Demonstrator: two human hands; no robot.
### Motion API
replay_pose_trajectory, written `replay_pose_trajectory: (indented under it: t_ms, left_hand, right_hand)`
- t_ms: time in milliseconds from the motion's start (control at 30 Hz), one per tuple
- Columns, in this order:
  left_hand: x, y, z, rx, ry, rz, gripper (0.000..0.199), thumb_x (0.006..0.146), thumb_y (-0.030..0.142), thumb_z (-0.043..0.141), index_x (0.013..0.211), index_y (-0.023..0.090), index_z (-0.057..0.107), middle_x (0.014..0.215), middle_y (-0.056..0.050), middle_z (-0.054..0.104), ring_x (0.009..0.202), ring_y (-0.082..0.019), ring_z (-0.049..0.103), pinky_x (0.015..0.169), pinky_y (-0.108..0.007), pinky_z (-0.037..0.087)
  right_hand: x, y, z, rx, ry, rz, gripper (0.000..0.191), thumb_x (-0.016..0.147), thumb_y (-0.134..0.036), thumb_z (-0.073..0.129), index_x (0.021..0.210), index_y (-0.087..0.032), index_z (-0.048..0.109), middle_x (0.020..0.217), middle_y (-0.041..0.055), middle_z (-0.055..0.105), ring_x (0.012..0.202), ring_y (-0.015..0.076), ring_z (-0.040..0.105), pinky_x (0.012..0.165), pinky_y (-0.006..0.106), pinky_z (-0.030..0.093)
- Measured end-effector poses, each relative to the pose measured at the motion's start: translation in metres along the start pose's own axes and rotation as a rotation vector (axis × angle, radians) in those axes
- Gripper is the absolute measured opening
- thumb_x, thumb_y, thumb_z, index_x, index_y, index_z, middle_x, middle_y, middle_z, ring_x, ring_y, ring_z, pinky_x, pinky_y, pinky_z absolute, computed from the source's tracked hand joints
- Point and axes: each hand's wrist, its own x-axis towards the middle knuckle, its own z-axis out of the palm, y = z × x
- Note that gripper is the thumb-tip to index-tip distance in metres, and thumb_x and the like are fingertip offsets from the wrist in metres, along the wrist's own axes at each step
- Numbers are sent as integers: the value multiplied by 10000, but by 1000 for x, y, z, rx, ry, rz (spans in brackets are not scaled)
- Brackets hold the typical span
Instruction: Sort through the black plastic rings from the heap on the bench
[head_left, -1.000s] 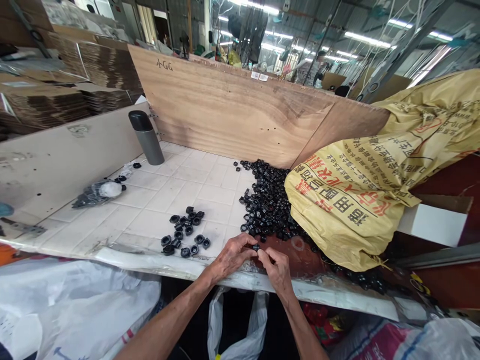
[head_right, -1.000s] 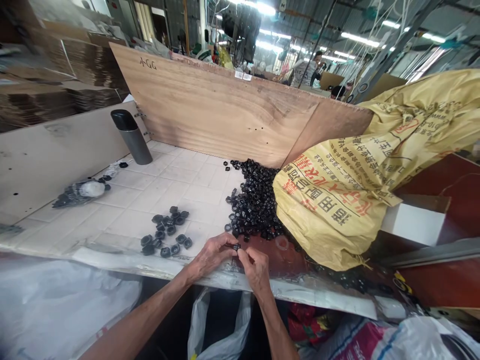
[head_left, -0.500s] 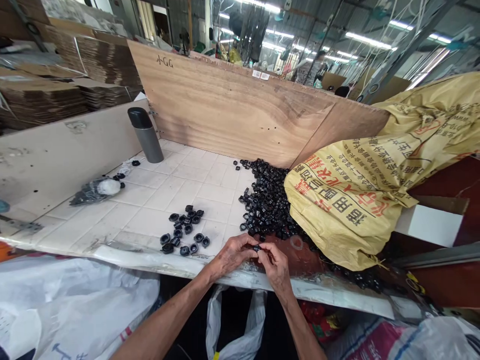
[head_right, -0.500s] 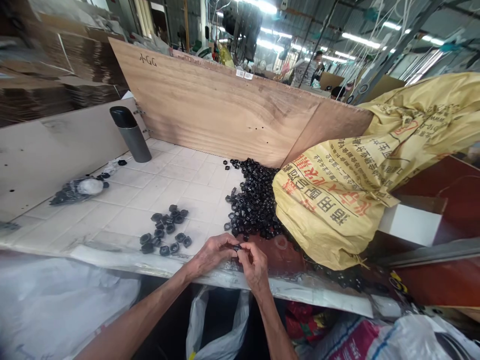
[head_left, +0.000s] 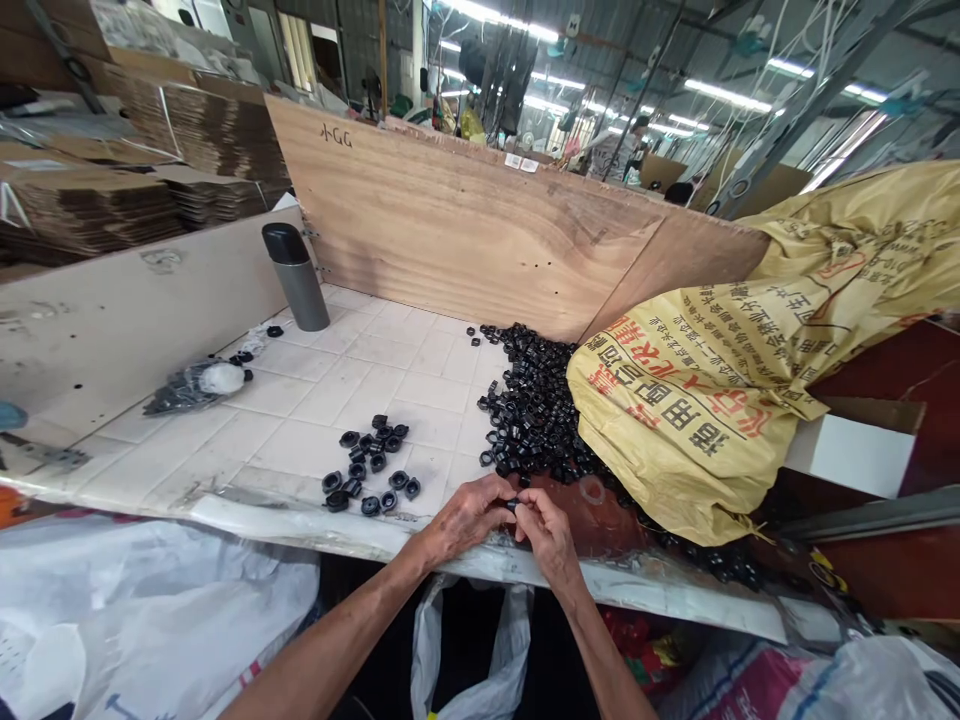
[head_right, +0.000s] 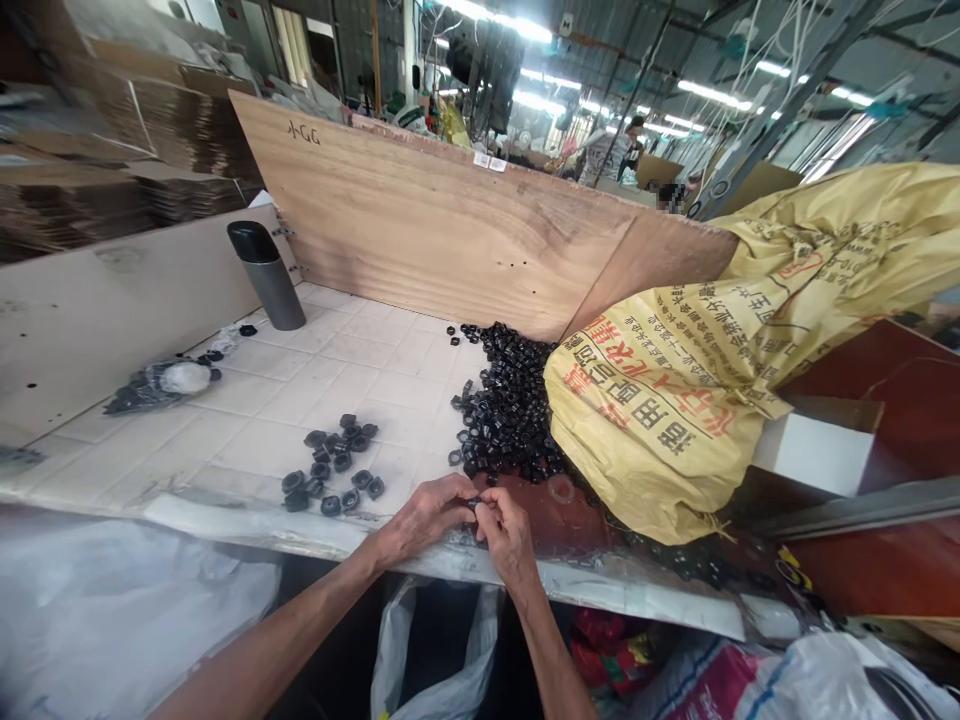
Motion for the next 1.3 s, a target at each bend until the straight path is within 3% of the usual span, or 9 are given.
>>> replay_pose_trajectory:
  t_ms: [167, 367, 467, 533, 633, 700, 833, 1067, 1300]
  left_hand:
    - [-8, -4, 3, 276, -65, 200, 213, 992, 198, 449, 1136, 191, 606, 1148, -109, 636, 1057, -202, 624, 941, -333, 522]
    - [-12, 6, -1, 271, -84, 188, 170, 971, 190, 475, 1072, 179, 611, 1091, -106, 638, 991, -204, 626, 879, -328, 526]
    - [-11, 16, -9, 77, -205, 57, 123, 892, 273, 642, 962, 174, 628, 949, -47, 647, 810, -160, 625, 710, -250, 518]
    - [-8, 16, -11, 49, -248, -30, 152, 885, 314, 653, 940, 173, 640, 839, -16, 633, 720, -143, 601, 626, -225, 491]
    - [4, 5, -4, 255, 42, -106, 232, 913, 259, 583, 1131, 190, 619, 888, -29, 613, 779, -172, 605, 712, -278, 517]
    - [14, -7, 5, 433, 185, -116, 334, 908, 191, 547, 1240, 203, 575, 990, -58, 593, 851, -195, 614, 791, -321, 525]
    - [26, -22, 17, 633, 156, -173, 247, 936, 159, 468, 1126, 216, 615, 984, -57, 560, 745, -173, 612, 673, -280, 511]
    - [30, -22, 12, 689, 267, -217, 127, 964, 298, 523, 947, 195, 596, 882, -50, 647, 767, -194, 643, 688, -282, 469]
    - [25, -17, 0, 751, 353, -324, 369, 966, 390, 515, 658, 198, 584, 653, -55, 619, 668, -208, 625, 670, -308, 440]
  right_hand:
    - [1, 0, 0, 47, -60, 53, 316, 917, -498, 552, 918, -183, 585, 477, -74, 510, 415, 113, 463, 468, 222, 382]
    - [-1, -1, -1, 95, -108, 55, 322, 935, -500, 538, 840, -193, 564, 445, -87, 466, 391, 100, 401, 450, 217, 326]
    - [1, 2, -2, 27, 51, 8, 367, 949, -478, 524, 709, -201, 527, 493, -66, 455, 450, 106, 425, 479, 223, 362]
    - [3, 6, 0, -70, 215, -61, 283, 932, -429, 568, 783, -188, 589, 660, -16, 560, 537, 118, 485, 535, 236, 429]
    - [9, 12, 4, -206, 263, -157, 284, 900, -305, 599, 1156, -186, 627, 1119, 96, 602, 669, 138, 563, 613, 273, 509]
    - [12, 14, 7, -293, 228, -202, 364, 896, -225, 564, 1258, -204, 602, 1252, 123, 548, 820, 177, 614, 714, 311, 542]
    - [14, 17, 10, -385, 252, -240, 262, 886, -146, 522, 1104, -206, 654, 1127, 107, 617, 1025, 242, 606, 861, 369, 522]
    - [11, 21, 9, -394, 274, -197, 166, 941, -317, 571, 1026, -188, 631, 957, 72, 672, 788, 203, 620, 757, 333, 504]
    - [9, 19, 8, -315, 302, -163, 154, 927, -312, 586, 997, -193, 654, 949, 63, 660, 678, 160, 598, 698, 310, 519]
